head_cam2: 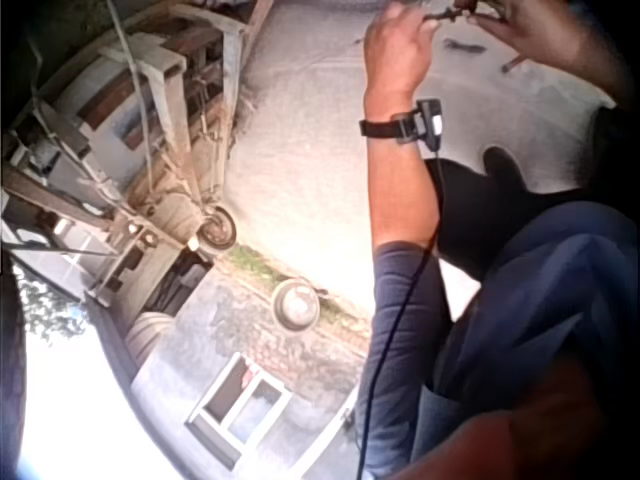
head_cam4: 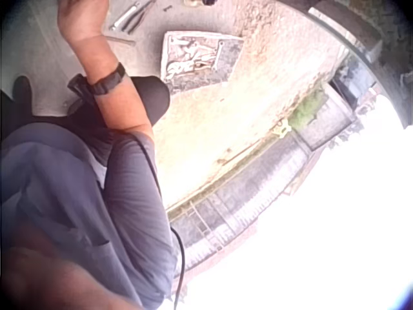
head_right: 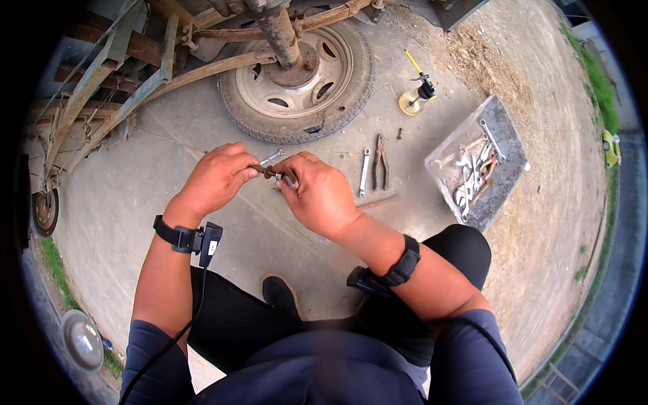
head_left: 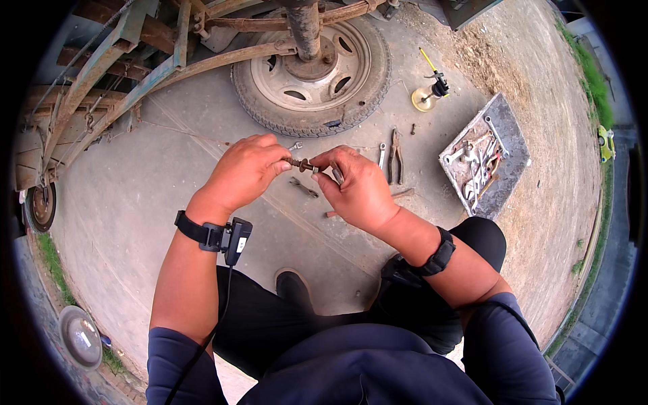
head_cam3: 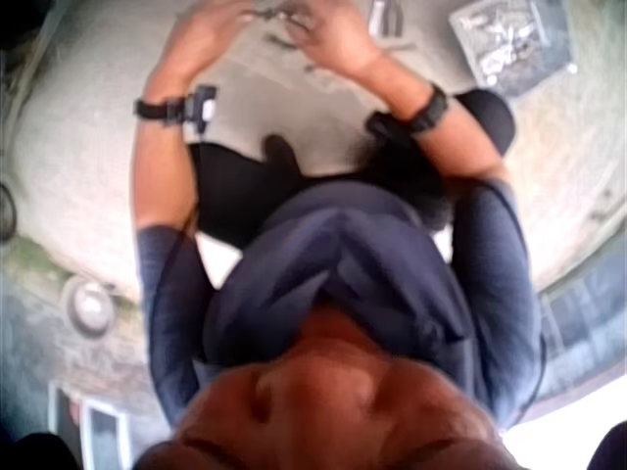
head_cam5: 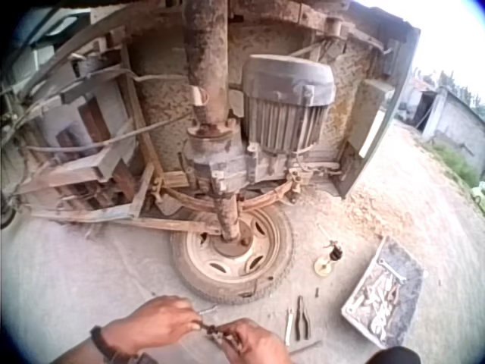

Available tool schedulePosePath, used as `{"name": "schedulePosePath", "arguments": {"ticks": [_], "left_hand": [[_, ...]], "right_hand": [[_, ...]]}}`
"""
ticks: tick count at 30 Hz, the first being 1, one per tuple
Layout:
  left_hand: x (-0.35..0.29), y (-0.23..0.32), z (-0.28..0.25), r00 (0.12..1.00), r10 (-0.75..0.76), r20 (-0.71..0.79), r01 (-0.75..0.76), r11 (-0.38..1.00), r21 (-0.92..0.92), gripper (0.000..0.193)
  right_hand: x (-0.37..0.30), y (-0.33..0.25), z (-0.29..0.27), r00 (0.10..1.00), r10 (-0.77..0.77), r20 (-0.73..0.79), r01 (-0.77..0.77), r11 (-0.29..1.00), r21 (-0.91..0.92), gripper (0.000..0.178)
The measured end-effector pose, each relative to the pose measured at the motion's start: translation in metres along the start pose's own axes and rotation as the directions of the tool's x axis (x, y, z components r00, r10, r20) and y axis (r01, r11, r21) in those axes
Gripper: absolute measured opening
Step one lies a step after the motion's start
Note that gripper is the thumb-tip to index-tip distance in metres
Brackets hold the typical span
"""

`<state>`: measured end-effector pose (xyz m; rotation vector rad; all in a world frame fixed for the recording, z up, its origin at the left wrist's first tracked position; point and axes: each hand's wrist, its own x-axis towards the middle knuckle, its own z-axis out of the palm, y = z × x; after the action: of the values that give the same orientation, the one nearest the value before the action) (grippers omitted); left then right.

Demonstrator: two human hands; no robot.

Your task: The person uses a wrench to tighten a nut onto a threaded rod while seated on the ground. They then use a screwdriver to adjust a component on the rod. The person is working on a vehicle part near a tire.

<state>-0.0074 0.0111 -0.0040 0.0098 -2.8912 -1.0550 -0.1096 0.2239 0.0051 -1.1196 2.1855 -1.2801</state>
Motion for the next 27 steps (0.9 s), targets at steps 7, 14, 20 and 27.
{"name": "schedulePosePath", "arguments": {"ticks": [7,14,20,27], "left_hand": [[0.000,0.001,-0.002,1.000,0.006,-0.008,-0.006,1.000,-0.003,0.012],[-0.001,0.002,-0.003,1.000,-0.001,0.000,0.001,1.000,-0.010,0.013],[-0.001,0.002,-0.003,1.000,-0.001,-0.001,0.001,1.000,-0.003,0.013],[-0.001,0.004,-0.003,0.998,-0.064,0.022,0.064,0.998,-0.009,0.013]], "right_hand": [[-0.001,0.003,0.001,1.000,0.028,0.001,-0.028,0.998,-0.051,0.020],[-0.002,0.002,0.003,0.988,0.151,0.017,-0.151,0.987,0.061,0.023],[0.001,-0.001,0.001,0.943,0.318,0.095,-0.331,0.921,0.205,0.024],[0.000,-0.006,0.004,0.955,0.295,0.041,-0.297,0.939,0.171,0.022]]}}
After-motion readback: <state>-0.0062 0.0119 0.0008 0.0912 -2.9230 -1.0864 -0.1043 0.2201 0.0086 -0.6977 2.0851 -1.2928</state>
